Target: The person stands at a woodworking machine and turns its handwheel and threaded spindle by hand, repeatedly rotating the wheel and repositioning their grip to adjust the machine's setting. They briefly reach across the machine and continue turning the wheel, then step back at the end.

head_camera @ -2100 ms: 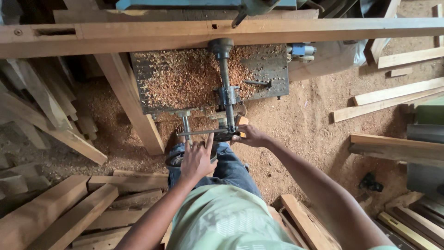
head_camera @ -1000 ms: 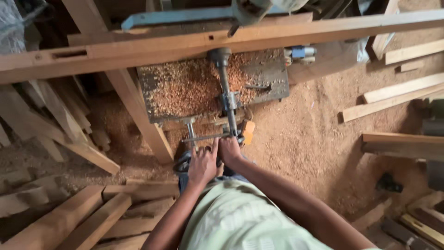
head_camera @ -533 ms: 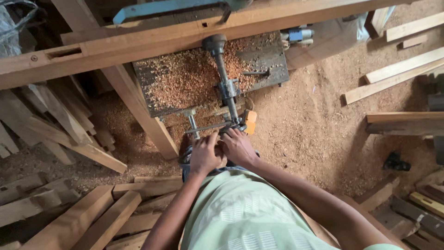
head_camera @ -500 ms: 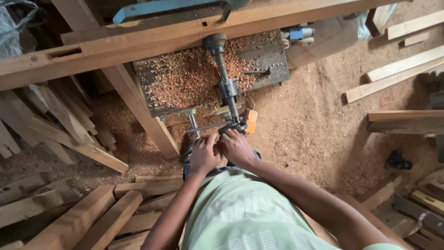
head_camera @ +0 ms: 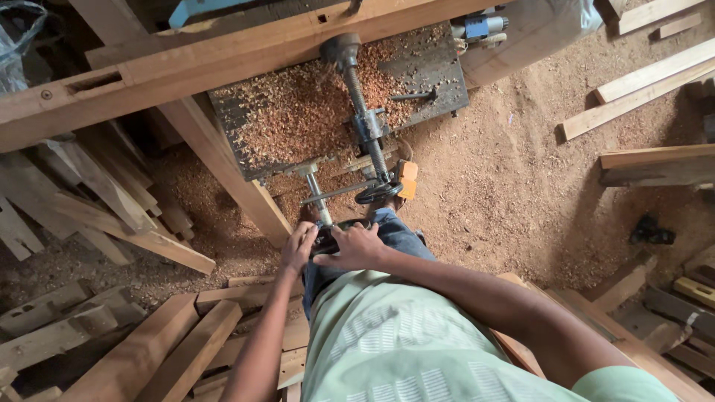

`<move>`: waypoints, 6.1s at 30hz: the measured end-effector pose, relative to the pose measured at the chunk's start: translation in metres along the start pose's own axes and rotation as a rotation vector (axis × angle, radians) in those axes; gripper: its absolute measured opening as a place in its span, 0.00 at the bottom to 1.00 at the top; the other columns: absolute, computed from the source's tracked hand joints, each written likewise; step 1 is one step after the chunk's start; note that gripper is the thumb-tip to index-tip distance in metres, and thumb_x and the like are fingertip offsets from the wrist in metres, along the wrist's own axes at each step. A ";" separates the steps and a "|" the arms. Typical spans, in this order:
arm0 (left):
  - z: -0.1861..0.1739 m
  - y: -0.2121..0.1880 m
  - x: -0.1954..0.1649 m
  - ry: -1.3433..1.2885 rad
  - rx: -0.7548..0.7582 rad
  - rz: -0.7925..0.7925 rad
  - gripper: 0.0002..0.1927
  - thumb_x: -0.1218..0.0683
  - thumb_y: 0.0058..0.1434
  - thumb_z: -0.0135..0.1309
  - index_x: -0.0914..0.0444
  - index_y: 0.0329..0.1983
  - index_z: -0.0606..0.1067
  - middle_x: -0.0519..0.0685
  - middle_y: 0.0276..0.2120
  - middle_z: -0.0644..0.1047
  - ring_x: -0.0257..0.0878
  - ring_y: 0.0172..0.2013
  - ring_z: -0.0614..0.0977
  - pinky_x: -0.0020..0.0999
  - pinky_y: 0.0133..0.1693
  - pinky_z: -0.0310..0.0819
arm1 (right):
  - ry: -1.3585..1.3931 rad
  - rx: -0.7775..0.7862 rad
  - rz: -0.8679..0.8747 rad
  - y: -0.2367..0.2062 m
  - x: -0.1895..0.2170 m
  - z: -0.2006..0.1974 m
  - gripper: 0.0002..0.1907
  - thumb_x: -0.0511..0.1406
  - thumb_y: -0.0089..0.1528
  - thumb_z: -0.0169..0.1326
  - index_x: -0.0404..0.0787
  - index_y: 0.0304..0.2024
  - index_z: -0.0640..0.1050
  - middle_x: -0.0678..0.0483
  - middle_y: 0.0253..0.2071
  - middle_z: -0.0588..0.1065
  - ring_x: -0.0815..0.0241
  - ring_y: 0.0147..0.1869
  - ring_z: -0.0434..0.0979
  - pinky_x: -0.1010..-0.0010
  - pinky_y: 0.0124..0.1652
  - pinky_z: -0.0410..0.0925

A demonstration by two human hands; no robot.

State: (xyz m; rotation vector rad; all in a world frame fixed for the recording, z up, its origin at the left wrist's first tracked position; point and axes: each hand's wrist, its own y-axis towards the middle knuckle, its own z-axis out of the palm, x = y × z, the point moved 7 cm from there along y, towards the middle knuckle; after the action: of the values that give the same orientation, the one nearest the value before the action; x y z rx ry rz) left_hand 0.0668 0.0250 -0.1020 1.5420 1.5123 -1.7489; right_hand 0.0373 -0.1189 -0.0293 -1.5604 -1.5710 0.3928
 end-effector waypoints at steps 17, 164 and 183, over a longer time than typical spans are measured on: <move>-0.003 0.000 -0.016 0.018 -0.084 0.044 0.18 0.46 0.70 0.45 0.64 0.46 0.77 0.58 0.36 0.80 0.48 0.38 0.81 0.40 0.43 0.73 | 0.209 -0.108 -0.053 0.008 -0.011 0.005 0.47 0.68 0.47 0.58 0.39 0.51 0.77 0.42 0.41 0.82 0.39 0.48 0.82 0.39 0.47 0.69; -0.018 -0.011 -0.025 0.053 -0.191 0.059 0.21 0.41 0.68 0.47 0.60 0.49 0.78 0.59 0.38 0.81 0.56 0.40 0.83 0.46 0.42 0.76 | 0.051 -0.137 -0.271 -0.003 0.016 -0.019 0.39 0.65 0.59 0.51 0.39 0.53 0.78 0.39 0.32 0.80 0.37 0.39 0.82 0.48 0.42 0.72; -0.017 -0.014 -0.024 0.119 -0.119 -0.073 0.23 0.39 0.69 0.44 0.62 0.38 0.75 0.59 0.30 0.79 0.59 0.35 0.82 0.50 0.39 0.74 | 0.052 -0.150 -0.256 0.006 0.007 -0.007 0.44 0.66 0.58 0.51 0.36 0.54 0.78 0.39 0.35 0.81 0.38 0.41 0.83 0.49 0.45 0.73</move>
State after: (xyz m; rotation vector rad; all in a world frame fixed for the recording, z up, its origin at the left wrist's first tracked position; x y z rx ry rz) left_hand 0.0718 0.0358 -0.0722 1.5743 1.7174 -1.5983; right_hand 0.0478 -0.1137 -0.0276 -1.4433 -1.7656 0.0938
